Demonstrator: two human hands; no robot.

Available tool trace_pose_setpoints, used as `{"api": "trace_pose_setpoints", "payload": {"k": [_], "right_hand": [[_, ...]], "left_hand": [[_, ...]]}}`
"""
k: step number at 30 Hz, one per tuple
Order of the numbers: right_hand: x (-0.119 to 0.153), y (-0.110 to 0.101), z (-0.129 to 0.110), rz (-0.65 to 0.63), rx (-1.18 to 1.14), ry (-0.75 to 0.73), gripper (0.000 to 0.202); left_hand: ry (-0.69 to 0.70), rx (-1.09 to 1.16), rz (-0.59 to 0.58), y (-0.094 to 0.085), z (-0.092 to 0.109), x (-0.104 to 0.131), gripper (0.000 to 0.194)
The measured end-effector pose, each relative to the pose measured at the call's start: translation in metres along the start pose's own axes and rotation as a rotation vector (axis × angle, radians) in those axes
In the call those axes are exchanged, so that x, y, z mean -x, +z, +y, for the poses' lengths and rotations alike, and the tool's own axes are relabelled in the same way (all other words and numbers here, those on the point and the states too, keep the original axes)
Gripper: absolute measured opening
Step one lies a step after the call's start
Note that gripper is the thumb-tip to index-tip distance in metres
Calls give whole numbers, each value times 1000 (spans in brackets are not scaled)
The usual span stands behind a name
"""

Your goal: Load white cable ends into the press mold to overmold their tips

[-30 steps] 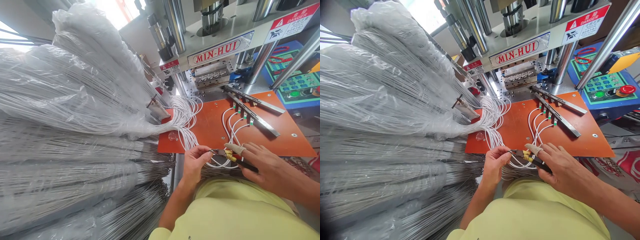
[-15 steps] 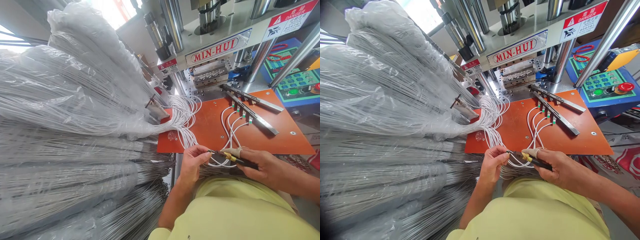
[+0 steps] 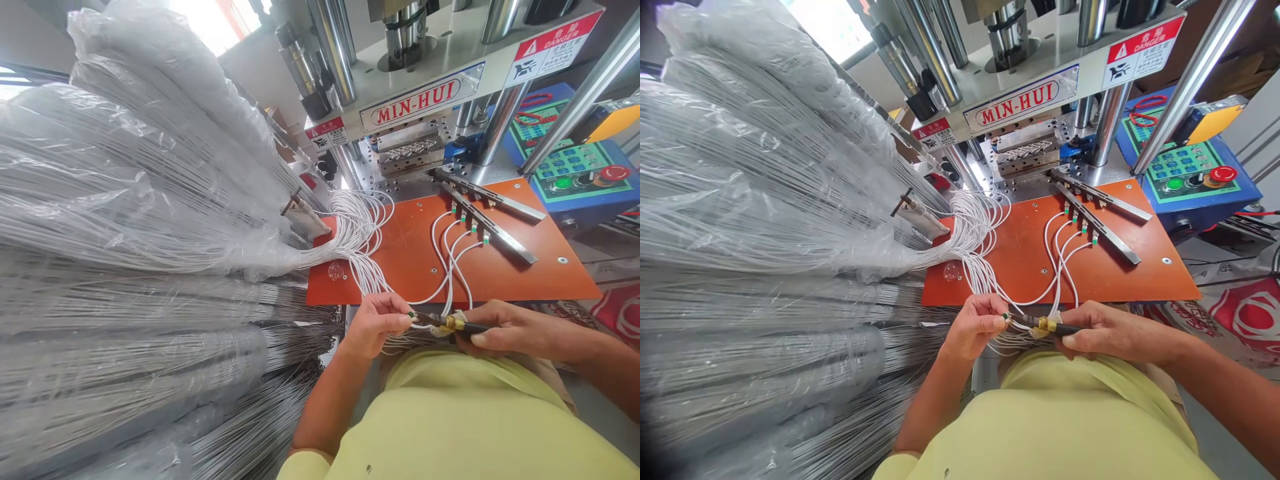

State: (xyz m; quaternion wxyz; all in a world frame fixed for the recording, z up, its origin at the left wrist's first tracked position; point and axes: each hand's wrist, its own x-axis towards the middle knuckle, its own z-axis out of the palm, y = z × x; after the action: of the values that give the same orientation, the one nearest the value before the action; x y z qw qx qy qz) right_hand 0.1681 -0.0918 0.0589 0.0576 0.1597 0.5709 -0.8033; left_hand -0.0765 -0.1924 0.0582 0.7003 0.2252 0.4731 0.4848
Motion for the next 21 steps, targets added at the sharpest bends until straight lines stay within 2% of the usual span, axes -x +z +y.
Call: {"api": "trace_pose_setpoints", "payload": {"k": [4,8,15,21], "right_hand": [[-3,2,14,-79,-82,-40,42],[-6,8,24,-91,-167,-92,41],[-14,24,36,-32,-286,-228,44],[-16,40,29,48,-270,-291,44]], "left_hand": [[17,19,-50,0,-2,0,31],[71,75,-46,6,-7,-3,31],[261,241,96,30,-17,-3,27],[368,301,177,51,-18,-1,27]]}}
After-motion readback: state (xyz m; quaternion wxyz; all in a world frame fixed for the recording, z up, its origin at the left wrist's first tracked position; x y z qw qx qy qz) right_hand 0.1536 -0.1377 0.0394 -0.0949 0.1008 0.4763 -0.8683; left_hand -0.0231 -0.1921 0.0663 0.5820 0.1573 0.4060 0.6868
